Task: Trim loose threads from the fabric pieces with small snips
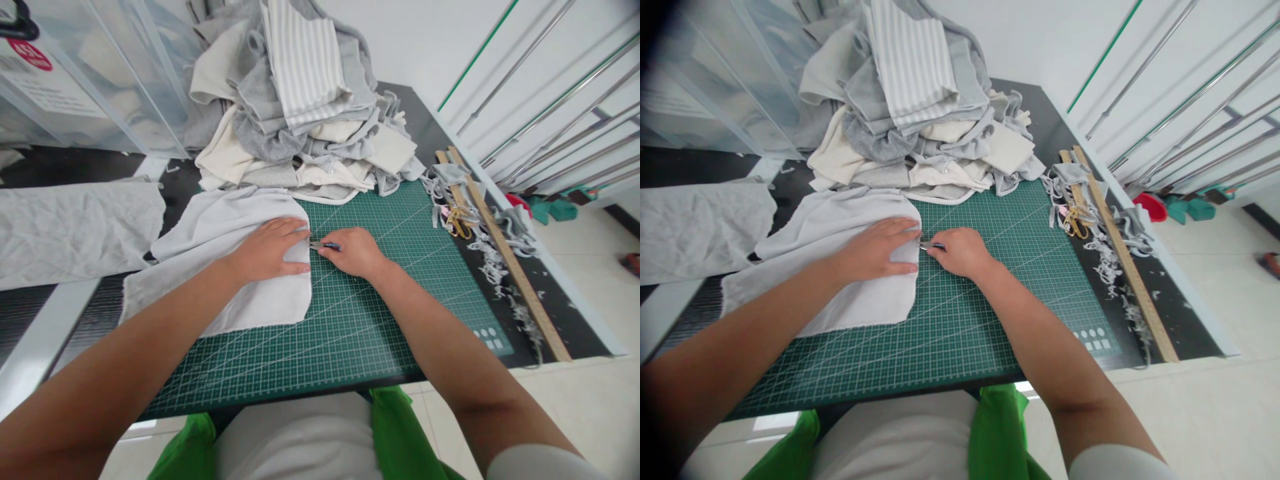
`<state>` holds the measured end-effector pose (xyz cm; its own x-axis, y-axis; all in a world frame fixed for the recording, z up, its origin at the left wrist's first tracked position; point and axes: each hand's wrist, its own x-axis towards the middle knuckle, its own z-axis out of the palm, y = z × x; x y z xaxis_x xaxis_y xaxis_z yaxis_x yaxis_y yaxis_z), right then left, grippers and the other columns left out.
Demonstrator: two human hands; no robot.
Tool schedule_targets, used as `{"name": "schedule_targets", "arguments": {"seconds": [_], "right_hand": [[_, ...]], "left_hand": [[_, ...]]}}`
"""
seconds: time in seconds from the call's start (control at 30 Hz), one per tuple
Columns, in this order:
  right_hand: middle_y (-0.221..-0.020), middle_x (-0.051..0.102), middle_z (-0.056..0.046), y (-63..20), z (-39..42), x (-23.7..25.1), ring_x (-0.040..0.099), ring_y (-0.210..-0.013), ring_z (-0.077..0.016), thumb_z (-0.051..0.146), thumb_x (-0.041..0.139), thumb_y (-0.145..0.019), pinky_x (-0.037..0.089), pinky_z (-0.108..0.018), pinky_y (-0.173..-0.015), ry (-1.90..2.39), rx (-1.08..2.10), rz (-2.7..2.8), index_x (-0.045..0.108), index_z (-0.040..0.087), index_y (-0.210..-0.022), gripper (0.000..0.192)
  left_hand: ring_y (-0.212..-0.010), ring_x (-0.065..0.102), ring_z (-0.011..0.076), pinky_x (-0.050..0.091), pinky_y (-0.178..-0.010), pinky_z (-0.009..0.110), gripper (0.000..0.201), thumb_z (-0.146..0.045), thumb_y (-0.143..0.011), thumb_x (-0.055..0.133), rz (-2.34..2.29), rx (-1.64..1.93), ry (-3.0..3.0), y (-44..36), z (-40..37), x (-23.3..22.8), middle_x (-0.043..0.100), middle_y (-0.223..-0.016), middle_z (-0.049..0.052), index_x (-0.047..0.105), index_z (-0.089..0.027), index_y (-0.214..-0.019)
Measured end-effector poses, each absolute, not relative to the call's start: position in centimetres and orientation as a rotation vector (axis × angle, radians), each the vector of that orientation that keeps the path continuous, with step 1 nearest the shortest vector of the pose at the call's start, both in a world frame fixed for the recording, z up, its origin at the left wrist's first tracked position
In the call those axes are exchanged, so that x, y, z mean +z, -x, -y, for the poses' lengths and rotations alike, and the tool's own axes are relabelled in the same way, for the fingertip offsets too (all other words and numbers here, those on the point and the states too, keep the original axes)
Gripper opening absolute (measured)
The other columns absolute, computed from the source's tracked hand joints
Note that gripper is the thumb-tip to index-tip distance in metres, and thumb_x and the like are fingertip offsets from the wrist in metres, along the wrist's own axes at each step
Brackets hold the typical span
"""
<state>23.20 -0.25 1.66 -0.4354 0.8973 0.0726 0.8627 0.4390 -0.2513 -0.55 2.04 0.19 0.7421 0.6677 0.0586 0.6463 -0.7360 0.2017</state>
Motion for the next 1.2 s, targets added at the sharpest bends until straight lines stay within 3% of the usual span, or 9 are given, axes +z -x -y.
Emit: {"name": "schedule_targets", "arguments": {"seconds": [0.17, 0.5, 1.2], "right_hand": [[-0.099, 0.080, -0.001, -23.14, 0.24, 1.62, 0.072, -0.091, -0.0213, 0.042, 0.056, -0.097, 0.047, -0.033, -0.078, 1.570, 0.247, 2.483, 0.078, 0.027, -0.099, 0.027], [-0.099, 0.080, 0.000, -23.79, 0.51, 1.44, 0.073, -0.092, -0.0211, 0.041, 0.068, -0.089, 0.050, -0.032, -0.081, 1.492, 0.378, 2.412, 0.078, 0.025, -0.105, 0.024], [-0.105, 0.080, -0.001, -23.61, 0.47, 1.48, 0.072, -0.095, -0.0207, 0.042, 0.058, -0.097, 0.046, -0.031, -0.077, 1.455, 0.230, 2.564, 0.078, 0.026, -0.105, 0.027]], "left_hand": [[-0.150, 0.034, 0.0298, 0.025, -0.125, 0.047, 0.081, -0.070, -0.088, 0.057, -1.048, 0.203, -2.765, 0.62, -2.08, 0.18, 0.039, -0.160, 0.013, 0.047, -0.017, -0.149], [-0.149, 0.036, 0.0314, 0.025, -0.125, 0.047, 0.079, -0.067, -0.088, 0.059, -1.025, 0.259, -2.753, 0.62, -2.10, -0.13, 0.041, -0.159, 0.015, 0.050, -0.015, -0.147], [-0.150, 0.034, 0.0298, 0.025, -0.126, 0.047, 0.080, -0.069, -0.089, 0.057, -1.053, 0.208, -2.774, 0.66, -2.06, 0.00, 0.039, -0.161, 0.014, 0.048, -0.016, -0.148]]}}
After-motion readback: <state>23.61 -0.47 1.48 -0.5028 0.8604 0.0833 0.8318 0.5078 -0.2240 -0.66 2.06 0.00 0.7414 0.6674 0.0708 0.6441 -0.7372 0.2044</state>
